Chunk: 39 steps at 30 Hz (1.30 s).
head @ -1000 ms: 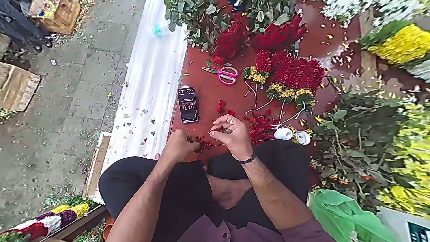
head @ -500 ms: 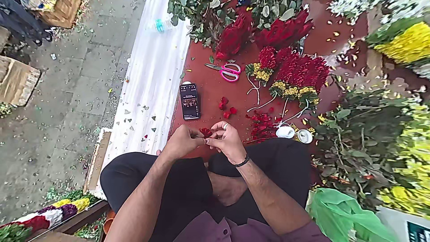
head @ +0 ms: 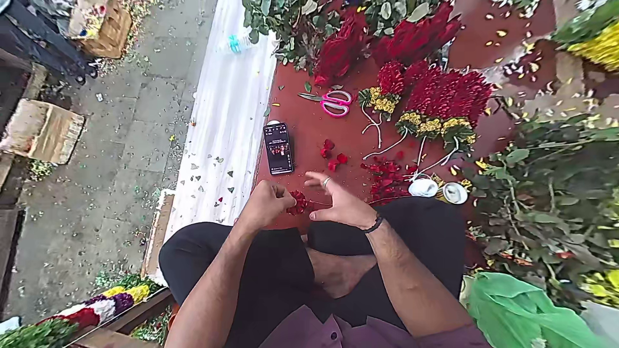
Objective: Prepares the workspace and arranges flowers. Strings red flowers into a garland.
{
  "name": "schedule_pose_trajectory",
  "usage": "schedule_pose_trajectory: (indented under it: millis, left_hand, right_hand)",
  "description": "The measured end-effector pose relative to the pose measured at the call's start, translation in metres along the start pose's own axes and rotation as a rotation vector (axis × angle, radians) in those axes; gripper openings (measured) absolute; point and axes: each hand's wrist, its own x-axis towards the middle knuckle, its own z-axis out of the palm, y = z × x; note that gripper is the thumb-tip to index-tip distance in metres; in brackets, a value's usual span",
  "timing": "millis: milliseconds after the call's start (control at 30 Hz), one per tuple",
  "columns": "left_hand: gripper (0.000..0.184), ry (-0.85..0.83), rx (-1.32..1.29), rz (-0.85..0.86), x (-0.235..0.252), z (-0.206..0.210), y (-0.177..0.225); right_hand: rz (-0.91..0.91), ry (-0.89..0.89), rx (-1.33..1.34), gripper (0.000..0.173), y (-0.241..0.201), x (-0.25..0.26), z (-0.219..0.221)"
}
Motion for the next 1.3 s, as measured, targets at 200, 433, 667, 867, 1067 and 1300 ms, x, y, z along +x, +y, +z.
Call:
schedule_pose_trajectory:
  millis: [200,433,667,867,1067,1300]
  left_hand:
    - [0.018,0.01,-0.006,-0.056,-0.002,-0.008,-0.001]
    - [0.023,0.127,0.165,-0.123,0.0,-0.007,-0.004]
    - [0.014,-0.436,0.294,0.148,-0.015,-0.004,0.032]
    - [0.012,-0.105,-0.264,0.337,-0.011,-0.002,0.04]
    - [0.018,0.275,-0.197,0.072,0.007,0.001,0.005]
    - [0.015,0.294,0.144,-0.065,0.006,-0.002,-0.002]
  right_hand:
    - [-0.057,0.099,0.025,0.009,0.001,-0.001,-0.009]
    - [-0.198,-0.073,0.105,0.009,-0.021,-0.012,-0.005]
    - [-0.29,-0.086,0.291,0.008,-0.007,0.004,-0.002]
    - [0.187,-0.107,0.399,0.019,-0.034,0.007,0.024]
    - [-0.285,-0.269,0.587,0.018,0.01,0.013,0.049]
    - [-0.25,0.1,0.432,0.015,-0.012,0.001,0.025]
